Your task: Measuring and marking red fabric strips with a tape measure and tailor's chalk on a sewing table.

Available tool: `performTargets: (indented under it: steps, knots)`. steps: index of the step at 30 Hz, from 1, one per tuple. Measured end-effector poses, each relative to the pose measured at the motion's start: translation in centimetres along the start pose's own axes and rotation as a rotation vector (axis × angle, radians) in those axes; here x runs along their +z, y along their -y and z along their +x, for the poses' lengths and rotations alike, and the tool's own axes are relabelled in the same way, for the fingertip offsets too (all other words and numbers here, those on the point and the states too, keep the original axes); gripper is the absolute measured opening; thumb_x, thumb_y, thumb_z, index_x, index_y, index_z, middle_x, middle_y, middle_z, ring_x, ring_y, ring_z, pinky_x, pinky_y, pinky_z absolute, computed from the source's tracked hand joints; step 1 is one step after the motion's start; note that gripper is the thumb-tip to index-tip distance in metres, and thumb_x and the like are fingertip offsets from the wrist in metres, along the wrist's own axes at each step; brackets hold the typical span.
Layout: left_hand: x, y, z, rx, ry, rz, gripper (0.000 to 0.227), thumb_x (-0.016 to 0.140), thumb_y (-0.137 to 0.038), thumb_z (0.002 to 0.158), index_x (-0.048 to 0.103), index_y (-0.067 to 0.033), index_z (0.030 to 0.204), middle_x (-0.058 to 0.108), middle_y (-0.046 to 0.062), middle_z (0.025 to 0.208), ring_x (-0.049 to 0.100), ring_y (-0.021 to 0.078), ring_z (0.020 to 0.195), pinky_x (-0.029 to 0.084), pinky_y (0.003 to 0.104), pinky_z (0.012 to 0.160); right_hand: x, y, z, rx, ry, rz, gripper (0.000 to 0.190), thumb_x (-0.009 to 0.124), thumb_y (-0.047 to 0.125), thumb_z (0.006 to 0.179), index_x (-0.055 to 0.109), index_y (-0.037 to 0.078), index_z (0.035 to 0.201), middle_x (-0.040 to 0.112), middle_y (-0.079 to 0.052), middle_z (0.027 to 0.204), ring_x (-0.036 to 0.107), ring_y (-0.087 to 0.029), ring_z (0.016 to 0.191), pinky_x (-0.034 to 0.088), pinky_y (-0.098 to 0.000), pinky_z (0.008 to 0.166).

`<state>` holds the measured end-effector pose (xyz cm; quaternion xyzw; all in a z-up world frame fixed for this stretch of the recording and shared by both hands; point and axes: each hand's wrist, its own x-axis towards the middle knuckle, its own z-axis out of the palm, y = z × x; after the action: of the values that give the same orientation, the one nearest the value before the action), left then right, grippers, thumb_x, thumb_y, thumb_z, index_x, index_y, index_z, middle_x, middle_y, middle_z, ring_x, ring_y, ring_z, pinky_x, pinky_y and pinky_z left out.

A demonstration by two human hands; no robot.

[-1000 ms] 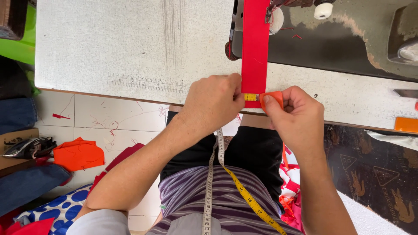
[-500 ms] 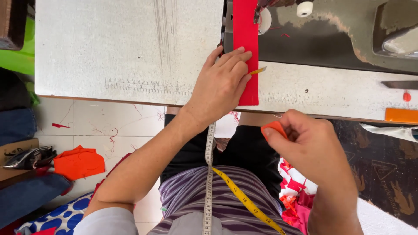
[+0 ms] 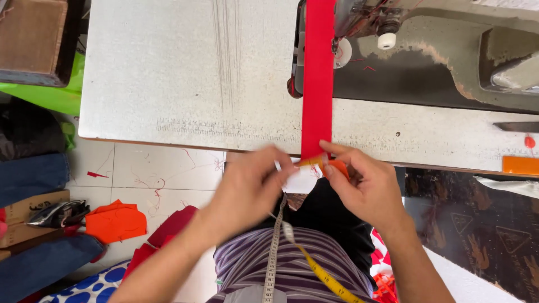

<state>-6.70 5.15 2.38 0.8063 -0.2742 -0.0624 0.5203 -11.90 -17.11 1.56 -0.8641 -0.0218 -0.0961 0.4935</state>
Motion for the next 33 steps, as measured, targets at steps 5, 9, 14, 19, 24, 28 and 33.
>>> performTargets:
  steps: [5,9,14,19,24,28,33]
  knots:
    - [-0.6,2.4,7.6,-0.153,0.135,0.052,0.010,0.068,-0.018,0.090,0.073,-0.0089,0.090,0.066,0.011,0.063,0.066,0.0298,0.061,0.052,0.039,0.060,0.3,0.0,-1.7,-0.027,-0.018,-0.033,0.012,0.075,0.007,0.087,0.068,0.005,0.078,0.082,-0.008,0.094,0.061,-0.019,0.041,0.048,-0.0249,0.041]
    - [0.8,5.9,11.1,-0.140,0.165,0.227,0.013,0.068,-0.018,0.089,0.075,-0.0075,0.084,0.070,0.010,0.067,0.073,0.0305,0.064,0.056,0.039,0.060,-0.3,0.1,-1.3,-0.005,-0.041,-0.007,0.008,0.074,0.006,0.089,0.070,0.003,0.082,0.082,-0.008,0.096,0.066,-0.016,0.051,0.051,-0.0245,0.048]
    - [0.5,6.1,11.4,-0.170,0.195,0.248,0.013,0.069,-0.019,0.086,0.076,-0.0085,0.083,0.071,0.012,0.066,0.073,0.0345,0.066,0.056,0.041,0.059,-0.8,-2.4,-0.9,0.180,-0.131,0.077,0.009,0.071,0.005,0.096,0.070,0.004,0.087,0.070,-0.007,0.059,0.057,-0.013,0.046,0.049,-0.0222,0.051]
    - [0.0,5.6,11.6,-0.193,0.223,0.206,0.014,0.067,-0.019,0.085,0.075,-0.0080,0.081,0.071,0.011,0.066,0.072,0.0327,0.065,0.057,0.041,0.058,-1.2,-2.1,1.3,0.273,-0.178,0.155,0.010,0.066,0.003,0.103,0.066,-0.001,0.095,0.068,-0.012,0.063,0.064,-0.014,0.053,0.053,-0.0241,0.057]
    - [-0.3,4.4,12.2,-0.337,0.327,0.236,0.023,0.066,-0.021,0.095,0.067,-0.0137,0.074,0.068,-0.004,0.068,0.057,0.0119,0.059,0.046,0.031,0.055,-1.3,-1.5,3.4,0.505,-0.163,0.171,0.011,0.065,0.013,0.104,0.065,0.003,0.100,0.068,-0.010,0.070,0.064,-0.014,0.060,0.055,-0.0235,0.059]
    - [-0.2,4.7,12.2,-0.318,0.321,0.238,0.023,0.067,-0.021,0.095,0.065,-0.0137,0.073,0.068,-0.004,0.069,0.057,0.0127,0.059,0.046,0.031,0.055,-0.9,-1.8,4.2,0.484,-0.142,0.172,0.012,0.065,0.014,0.105,0.064,0.003,0.099,0.068,-0.010,0.072,0.065,-0.014,0.060,0.055,-0.0228,0.057]
    - [0.0,4.9,12.2,-0.302,0.322,0.254,0.022,0.064,-0.019,0.095,0.065,-0.0132,0.073,0.067,-0.003,0.067,0.058,0.0118,0.058,0.046,0.030,0.053,-0.7,-1.8,4.9,0.504,-0.128,0.159,0.014,0.064,0.013,0.105,0.064,0.003,0.097,0.065,-0.011,0.066,0.058,-0.013,0.054,0.052,-0.0228,0.054]
